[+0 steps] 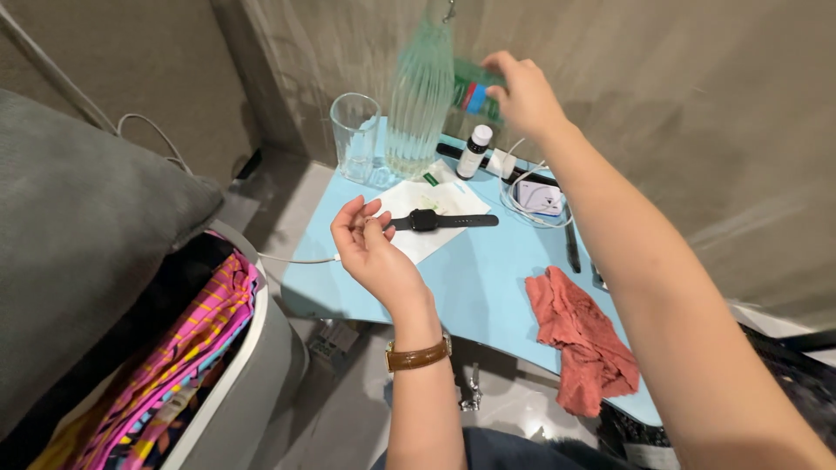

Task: The person cleans a white charging cable with a red cloth, then wipes the surface of a light blue table. They handle a bottle of hand sanitizer, a smartwatch, and a pair of scissors before placing the cloth on the floor.

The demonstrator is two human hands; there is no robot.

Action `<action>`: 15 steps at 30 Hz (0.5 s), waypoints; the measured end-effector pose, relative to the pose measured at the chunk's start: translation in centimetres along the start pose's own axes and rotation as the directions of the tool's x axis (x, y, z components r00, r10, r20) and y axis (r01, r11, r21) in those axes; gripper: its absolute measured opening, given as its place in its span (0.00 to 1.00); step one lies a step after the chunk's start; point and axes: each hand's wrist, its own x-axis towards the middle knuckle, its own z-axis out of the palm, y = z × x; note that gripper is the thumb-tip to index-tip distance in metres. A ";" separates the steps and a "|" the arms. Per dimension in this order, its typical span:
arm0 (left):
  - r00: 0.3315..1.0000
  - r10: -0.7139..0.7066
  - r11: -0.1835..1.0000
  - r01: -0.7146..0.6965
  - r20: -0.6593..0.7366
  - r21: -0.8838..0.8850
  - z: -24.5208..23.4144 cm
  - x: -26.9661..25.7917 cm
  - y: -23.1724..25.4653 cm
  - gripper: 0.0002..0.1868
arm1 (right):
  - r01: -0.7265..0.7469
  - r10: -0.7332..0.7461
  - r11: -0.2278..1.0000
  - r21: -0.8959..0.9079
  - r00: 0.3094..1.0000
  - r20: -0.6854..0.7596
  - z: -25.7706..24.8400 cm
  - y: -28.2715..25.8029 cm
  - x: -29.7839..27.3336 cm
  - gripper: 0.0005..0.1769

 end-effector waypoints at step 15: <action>0.994 0.017 1.000 -0.015 -0.107 0.019 -0.8 3.0 -1.7 0.13 | -0.013 -0.008 0.995 -0.096 0.977 -0.211 2.5 -4.1 -0.8 0.14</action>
